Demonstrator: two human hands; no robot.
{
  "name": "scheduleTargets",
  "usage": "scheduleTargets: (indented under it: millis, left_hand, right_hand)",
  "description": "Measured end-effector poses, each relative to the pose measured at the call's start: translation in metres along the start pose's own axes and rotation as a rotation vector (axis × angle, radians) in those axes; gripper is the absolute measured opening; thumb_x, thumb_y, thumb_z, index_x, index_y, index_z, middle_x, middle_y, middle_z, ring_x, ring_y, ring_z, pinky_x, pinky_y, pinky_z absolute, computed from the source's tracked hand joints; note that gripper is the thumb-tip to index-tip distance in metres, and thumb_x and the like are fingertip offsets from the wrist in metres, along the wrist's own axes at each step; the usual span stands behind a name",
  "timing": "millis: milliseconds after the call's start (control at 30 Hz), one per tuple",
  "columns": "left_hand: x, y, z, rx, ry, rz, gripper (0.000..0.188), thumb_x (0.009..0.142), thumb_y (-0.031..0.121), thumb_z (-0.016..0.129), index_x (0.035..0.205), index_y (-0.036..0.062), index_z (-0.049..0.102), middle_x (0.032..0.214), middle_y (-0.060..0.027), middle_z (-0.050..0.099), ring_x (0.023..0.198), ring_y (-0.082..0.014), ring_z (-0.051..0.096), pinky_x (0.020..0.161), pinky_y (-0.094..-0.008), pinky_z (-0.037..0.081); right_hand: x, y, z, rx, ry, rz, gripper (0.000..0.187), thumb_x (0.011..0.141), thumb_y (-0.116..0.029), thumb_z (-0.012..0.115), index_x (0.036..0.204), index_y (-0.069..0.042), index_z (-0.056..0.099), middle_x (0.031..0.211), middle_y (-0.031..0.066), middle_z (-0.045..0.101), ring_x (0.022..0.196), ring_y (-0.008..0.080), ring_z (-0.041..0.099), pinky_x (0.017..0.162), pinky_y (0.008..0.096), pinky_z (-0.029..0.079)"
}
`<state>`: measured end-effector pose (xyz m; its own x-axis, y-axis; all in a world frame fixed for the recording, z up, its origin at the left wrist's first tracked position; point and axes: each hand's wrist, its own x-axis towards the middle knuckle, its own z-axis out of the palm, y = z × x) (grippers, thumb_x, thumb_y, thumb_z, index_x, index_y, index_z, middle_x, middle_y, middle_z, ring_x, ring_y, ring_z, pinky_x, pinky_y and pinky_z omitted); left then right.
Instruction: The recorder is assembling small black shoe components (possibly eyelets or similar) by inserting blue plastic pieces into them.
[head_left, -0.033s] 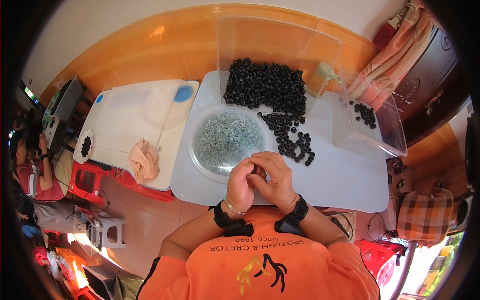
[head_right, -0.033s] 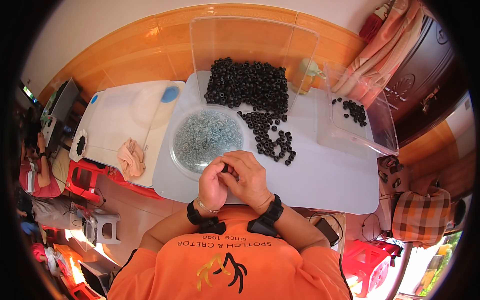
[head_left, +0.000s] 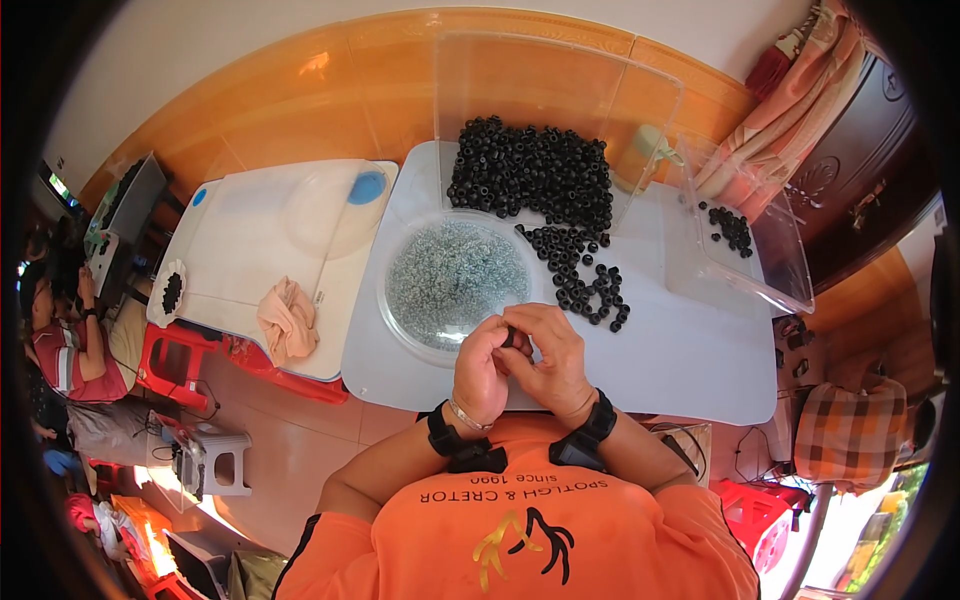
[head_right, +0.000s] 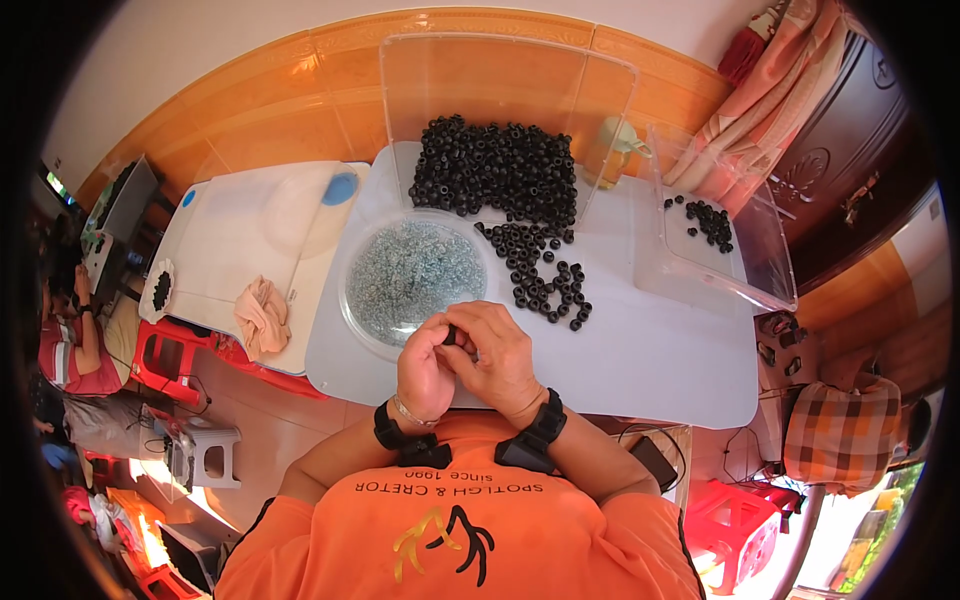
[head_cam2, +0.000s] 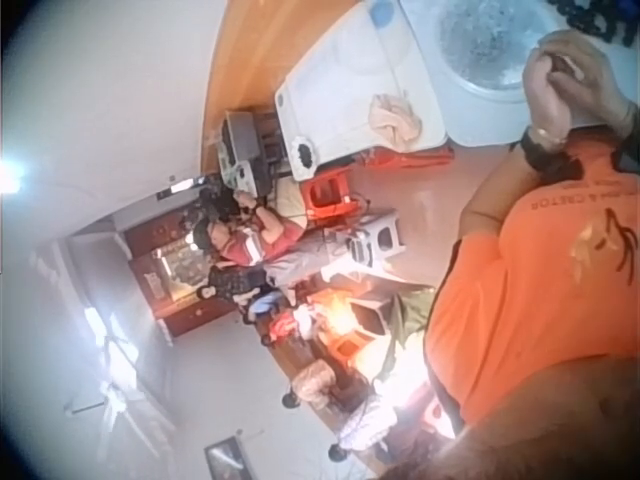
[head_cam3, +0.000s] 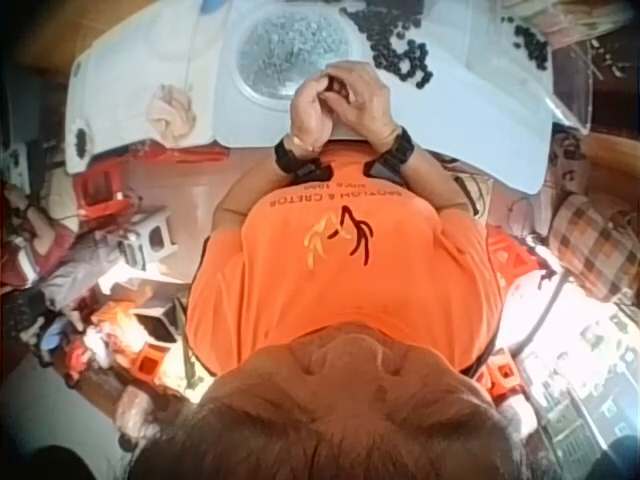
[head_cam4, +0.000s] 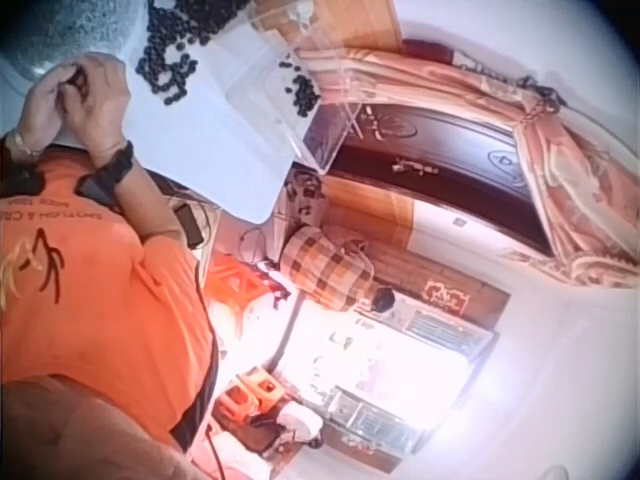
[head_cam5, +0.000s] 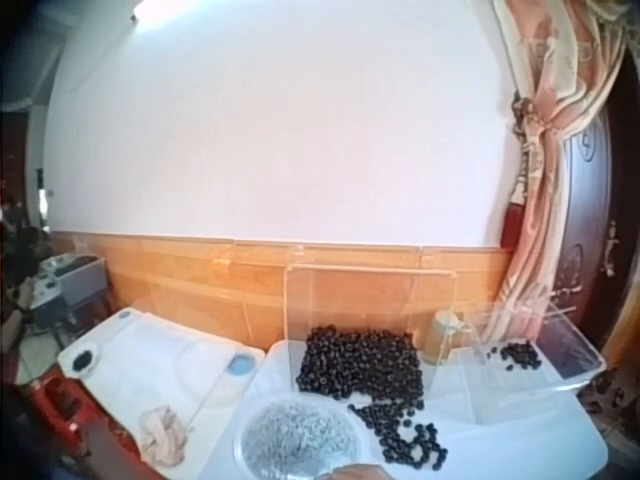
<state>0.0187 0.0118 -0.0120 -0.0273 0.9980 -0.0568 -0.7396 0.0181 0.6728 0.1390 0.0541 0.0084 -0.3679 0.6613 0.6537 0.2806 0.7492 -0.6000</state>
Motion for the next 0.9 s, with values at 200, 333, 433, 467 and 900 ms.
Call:
scheduleTargets:
  millis: [200,333,433,467,900]
  left_hand:
    - [0.0,0.008,0.005,0.048,-0.033,-0.036,0.023,0.099,0.021,0.04,0.096,0.0043,0.055,0.093,-0.0054,0.055,0.089,-0.0165,0.054,0.084,-0.0332,0.045]
    - [-0.005,0.011,0.014,0.034,0.018,-0.145,0.027,0.103,0.024,0.04,0.098,0.0038,0.057,0.095,-0.0052,0.059,0.087,-0.0139,0.056,0.079,-0.0304,0.046]
    - [-0.006,0.013,0.016,0.041,-0.023,-0.126,0.027,0.103,0.025,0.041,0.096,0.0044,0.057,0.094,-0.0035,0.06,0.084,-0.0111,0.055,0.075,-0.028,0.047]
    - [-0.006,0.013,0.015,0.069,-0.034,-0.104,0.027,0.103,0.026,0.041,0.096,0.0047,0.057,0.093,-0.0029,0.06,0.083,-0.0104,0.055,0.074,-0.0277,0.047]
    - [-0.009,0.004,0.014,0.298,0.049,-0.011,0.034,0.103,0.027,0.038,0.086,0.0046,0.057,0.078,-0.0022,0.057,0.061,-0.01,0.052,0.051,-0.0247,0.042]
  right_hand:
    - [0.002,0.0,-0.006,-0.086,0.013,-0.079,0.038,0.068,-0.006,0.079,0.105,-0.004,0.068,0.106,0.0121,0.069,0.097,0.032,0.065,0.082,0.0384,0.056]
    - [0.006,0.004,-0.013,-0.099,0.071,-0.089,0.037,0.069,-0.005,0.078,0.104,-0.003,0.068,0.104,0.0121,0.069,0.095,0.0326,0.066,0.083,0.0395,0.055]
    - [0.008,0.004,-0.016,-0.11,0.072,-0.114,0.036,0.069,-0.005,0.077,0.103,-0.002,0.067,0.103,0.0128,0.069,0.094,0.0331,0.066,0.083,0.0402,0.055]
    - [0.008,0.003,-0.017,-0.114,0.065,-0.123,0.036,0.069,-0.005,0.077,0.103,-0.002,0.067,0.103,0.0131,0.069,0.094,0.0333,0.066,0.083,0.0404,0.055]
    - [0.002,-0.004,-0.014,-0.084,0.008,-0.156,0.031,0.071,-0.001,0.073,0.101,0.0,0.065,0.101,0.0147,0.068,0.093,0.0342,0.065,0.08,0.0395,0.055]
